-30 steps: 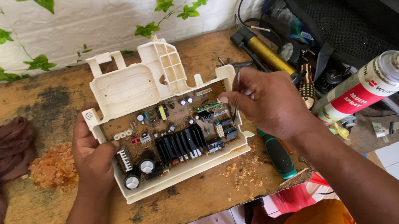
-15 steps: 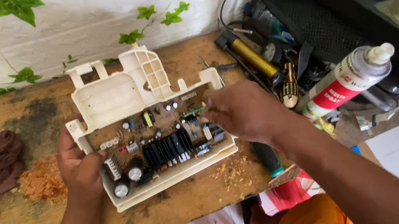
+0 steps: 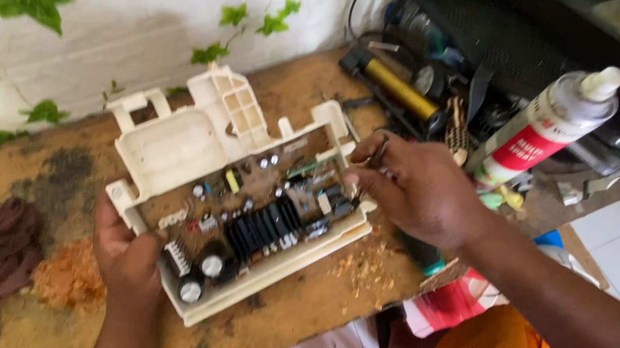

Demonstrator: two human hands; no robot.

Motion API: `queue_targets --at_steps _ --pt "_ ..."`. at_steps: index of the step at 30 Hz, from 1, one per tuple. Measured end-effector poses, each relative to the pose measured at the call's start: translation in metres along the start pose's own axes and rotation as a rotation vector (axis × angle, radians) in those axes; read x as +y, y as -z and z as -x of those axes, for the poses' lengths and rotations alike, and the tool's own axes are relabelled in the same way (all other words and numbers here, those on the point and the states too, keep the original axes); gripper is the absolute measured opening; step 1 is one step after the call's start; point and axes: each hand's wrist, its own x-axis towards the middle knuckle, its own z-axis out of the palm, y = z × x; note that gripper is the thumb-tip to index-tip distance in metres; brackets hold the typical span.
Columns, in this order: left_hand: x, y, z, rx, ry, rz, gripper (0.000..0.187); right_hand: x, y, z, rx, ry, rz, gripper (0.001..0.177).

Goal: The person uses a screwdriver to work on a circuit board inside a white plastic casing. They repeatedly tighten and loosen screws on the board while holding the casing steady with their other hand.

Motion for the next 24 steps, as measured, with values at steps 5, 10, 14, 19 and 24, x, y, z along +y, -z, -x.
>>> queue_targets --at_steps 5,10,14,19,24 --pt "-0.006 0.007 -0.002 -0.004 -0.007 -0.001 0.076 -0.008 0.001 -0.005 0.032 -0.035 0.064 0.023" --pt "-0.006 0.002 -0.004 0.020 -0.023 -0.026 0.075 -0.005 -0.004 -0.017 0.080 -0.004 0.030 0.013" --pt "-0.008 0.006 -0.006 -0.020 -0.045 0.029 0.078 0.005 -0.018 -0.017 0.067 -0.040 0.077 0.019" --pt "-0.008 0.003 -0.004 -0.024 -0.099 -0.014 0.075 0.005 -0.022 -0.009 0.078 -0.053 0.070 0.018" --pt "-0.005 0.006 -0.001 -0.045 -0.085 -0.011 0.073 0.008 -0.028 0.015 0.052 -0.067 0.013 0.023"
